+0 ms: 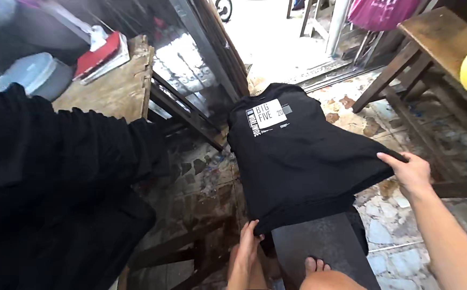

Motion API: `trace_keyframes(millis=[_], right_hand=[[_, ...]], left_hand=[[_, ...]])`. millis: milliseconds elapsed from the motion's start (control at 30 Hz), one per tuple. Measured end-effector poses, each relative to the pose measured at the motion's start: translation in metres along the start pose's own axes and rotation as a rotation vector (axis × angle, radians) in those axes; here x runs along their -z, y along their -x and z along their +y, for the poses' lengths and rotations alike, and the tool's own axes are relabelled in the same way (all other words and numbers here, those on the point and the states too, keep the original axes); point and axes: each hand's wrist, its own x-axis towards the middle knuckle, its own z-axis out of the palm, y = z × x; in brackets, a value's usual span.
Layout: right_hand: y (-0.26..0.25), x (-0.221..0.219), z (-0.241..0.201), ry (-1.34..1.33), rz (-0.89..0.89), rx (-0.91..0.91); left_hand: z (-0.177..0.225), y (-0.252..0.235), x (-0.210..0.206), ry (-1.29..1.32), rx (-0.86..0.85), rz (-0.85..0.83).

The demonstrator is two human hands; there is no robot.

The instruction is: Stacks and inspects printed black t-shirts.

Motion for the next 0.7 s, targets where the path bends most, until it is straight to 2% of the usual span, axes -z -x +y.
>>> trace_keyframes(millis=[67, 100, 133, 200, 300, 367, 400, 433, 500, 600, 700], right_hand=[[-0.002, 0.002, 0.031, 0.111, 0.007, -0.152], [0.001, 0.003, 0.043, 0.217, 0.02, -0.153], [0.01, 0.0, 0.047, 0.313, 0.021, -0.071], [0.045, -0.022, 0.046, 0.354, -0.073, 0.271], [0.124, -0.099, 0.035, 0.381, -0.437, 0.78], [0.171, -0.151, 0.021, 0.484, -0.618, 1.0], [0.184, -0.171, 0.017, 0.456, -0.598, 1.055], [0.191, -0.186, 0.016, 0.376, -0.529, 1.035], [0.189, -0.195, 0.011, 0.208, -0.423, 0.858], [0.179, -0.184, 0.018, 0.07, -0.478, 0.634], [0.173, -0.181, 0.032, -0.084, -0.502, 0.525]], left_hand=[[0.013, 0.013, 0.006, 0.078, 0.026, -0.024], [0.023, 0.022, 0.009, 0.081, 0.007, -0.029], [0.035, 0.032, 0.01, 0.075, -0.042, -0.044], [0.058, 0.053, 0.002, 0.05, -0.219, -0.047], [0.084, 0.078, -0.033, -0.023, -0.408, 0.057], [0.096, 0.082, -0.053, -0.103, -0.486, 0.116], [0.1, 0.082, -0.057, -0.102, -0.495, 0.105], [0.103, 0.08, -0.061, -0.064, -0.492, 0.119], [0.11, 0.078, -0.066, 0.058, -0.462, 0.11], [0.115, 0.083, -0.065, 0.13, -0.396, 0.062], [0.116, 0.089, -0.073, 0.155, -0.327, 0.019]])
